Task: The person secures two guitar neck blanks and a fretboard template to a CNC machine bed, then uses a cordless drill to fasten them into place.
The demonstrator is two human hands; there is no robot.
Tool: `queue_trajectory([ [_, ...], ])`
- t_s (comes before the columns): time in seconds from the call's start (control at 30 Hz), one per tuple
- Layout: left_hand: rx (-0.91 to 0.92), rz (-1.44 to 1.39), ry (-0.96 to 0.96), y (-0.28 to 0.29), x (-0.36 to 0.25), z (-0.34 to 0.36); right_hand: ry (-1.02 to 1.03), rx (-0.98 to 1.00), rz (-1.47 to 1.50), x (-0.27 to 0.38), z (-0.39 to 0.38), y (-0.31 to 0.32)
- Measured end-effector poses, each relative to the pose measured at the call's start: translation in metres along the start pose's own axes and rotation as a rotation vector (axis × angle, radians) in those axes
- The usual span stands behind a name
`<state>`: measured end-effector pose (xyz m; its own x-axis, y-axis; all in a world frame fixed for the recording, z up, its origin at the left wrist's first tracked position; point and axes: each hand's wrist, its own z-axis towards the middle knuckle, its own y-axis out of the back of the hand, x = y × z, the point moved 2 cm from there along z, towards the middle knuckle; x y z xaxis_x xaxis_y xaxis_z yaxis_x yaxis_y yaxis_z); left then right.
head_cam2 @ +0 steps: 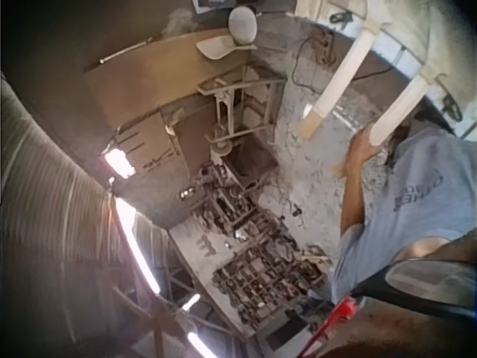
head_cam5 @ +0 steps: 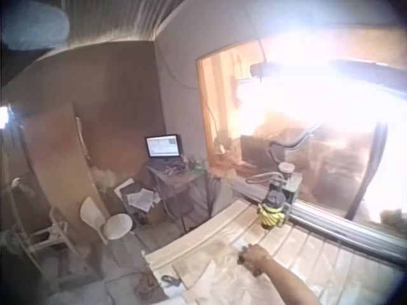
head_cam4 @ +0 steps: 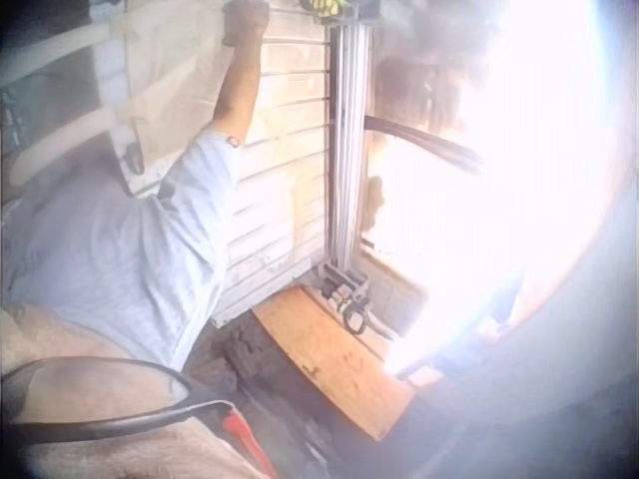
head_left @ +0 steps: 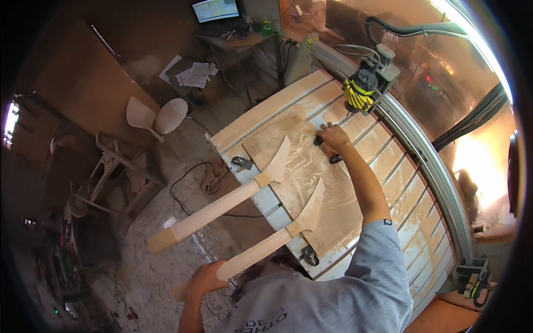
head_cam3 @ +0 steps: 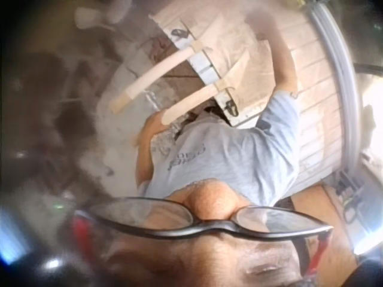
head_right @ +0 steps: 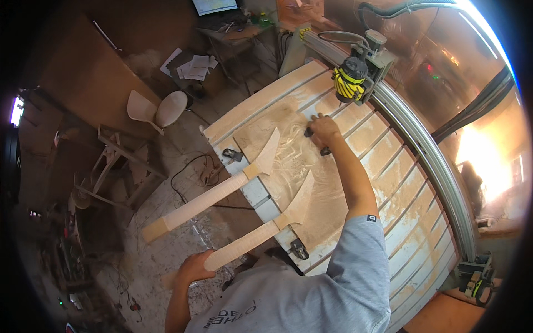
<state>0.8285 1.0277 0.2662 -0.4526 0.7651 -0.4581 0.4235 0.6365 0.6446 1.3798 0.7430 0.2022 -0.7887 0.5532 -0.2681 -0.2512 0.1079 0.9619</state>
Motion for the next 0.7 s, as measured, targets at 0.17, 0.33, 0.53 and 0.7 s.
queue_trajectory([
  [0.17,-0.010,-0.050,-0.093,-0.009,0.003,-0.004,-0.173,0.111,0.182,-0.006,-0.004,-0.001],
  [0.33,-0.005,-0.087,-0.067,-0.017,0.000,-0.005,-0.471,0.288,0.416,-0.004,-0.005,0.027],
  [0.53,0.034,-0.083,-0.083,-0.018,0.006,0.000,-0.472,0.043,0.347,-0.002,-0.010,0.003],
  [0.7,0.019,-0.061,-0.060,-0.019,0.005,-0.006,-0.581,-0.053,0.501,-0.007,-0.019,0.027],
])
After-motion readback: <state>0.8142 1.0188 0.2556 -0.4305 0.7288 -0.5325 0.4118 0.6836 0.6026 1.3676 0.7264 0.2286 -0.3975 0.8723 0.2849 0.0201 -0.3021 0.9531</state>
